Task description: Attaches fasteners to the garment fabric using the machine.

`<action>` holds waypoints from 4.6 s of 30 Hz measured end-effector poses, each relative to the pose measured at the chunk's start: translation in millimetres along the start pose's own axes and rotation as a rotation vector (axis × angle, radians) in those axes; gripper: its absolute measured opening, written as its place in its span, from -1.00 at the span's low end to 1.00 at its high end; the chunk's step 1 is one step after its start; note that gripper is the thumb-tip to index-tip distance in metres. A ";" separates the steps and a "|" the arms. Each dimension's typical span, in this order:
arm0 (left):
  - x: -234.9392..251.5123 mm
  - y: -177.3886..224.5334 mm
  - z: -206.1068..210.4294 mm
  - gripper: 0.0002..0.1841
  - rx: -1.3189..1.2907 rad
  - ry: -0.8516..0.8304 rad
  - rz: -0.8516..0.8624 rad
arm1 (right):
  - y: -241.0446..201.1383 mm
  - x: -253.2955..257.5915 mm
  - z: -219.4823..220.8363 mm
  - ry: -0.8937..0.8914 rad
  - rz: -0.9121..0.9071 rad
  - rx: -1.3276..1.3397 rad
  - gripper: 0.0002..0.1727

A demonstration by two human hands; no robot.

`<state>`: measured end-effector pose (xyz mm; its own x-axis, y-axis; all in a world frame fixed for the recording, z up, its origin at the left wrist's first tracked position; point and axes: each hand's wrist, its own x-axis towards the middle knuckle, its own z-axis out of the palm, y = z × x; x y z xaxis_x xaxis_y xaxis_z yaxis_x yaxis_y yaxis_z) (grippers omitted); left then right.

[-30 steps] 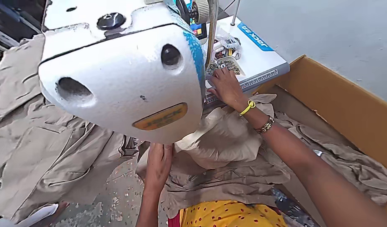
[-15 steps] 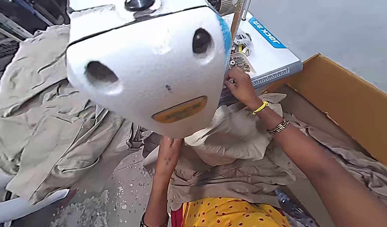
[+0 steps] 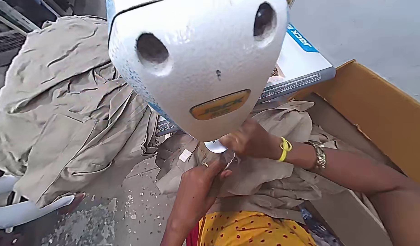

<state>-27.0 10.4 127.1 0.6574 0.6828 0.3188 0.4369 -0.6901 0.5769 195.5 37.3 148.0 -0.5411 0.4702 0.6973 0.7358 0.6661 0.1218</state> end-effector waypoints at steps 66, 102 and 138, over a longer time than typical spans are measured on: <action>8.7 3.1 -10.0 -0.60 -0.128 0.099 -0.049 | 12.7 -1.0 5.4 0.042 -0.060 0.030 -0.78; 28.0 -52.3 -0.7 -0.47 -0.268 0.182 -0.408 | 121.6 -69.0 -3.6 -0.222 0.735 -0.152 -0.69; -23.4 -38.2 -53.9 -0.69 -0.273 0.337 -0.244 | -0.2 -19.1 -9.8 -0.209 0.520 0.800 -0.69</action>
<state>-92.1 33.7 138.2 0.3013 0.8874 0.3489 0.3468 -0.4428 0.8268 209.7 22.6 141.5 -0.3449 0.8585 0.3794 0.4511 0.5061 -0.7351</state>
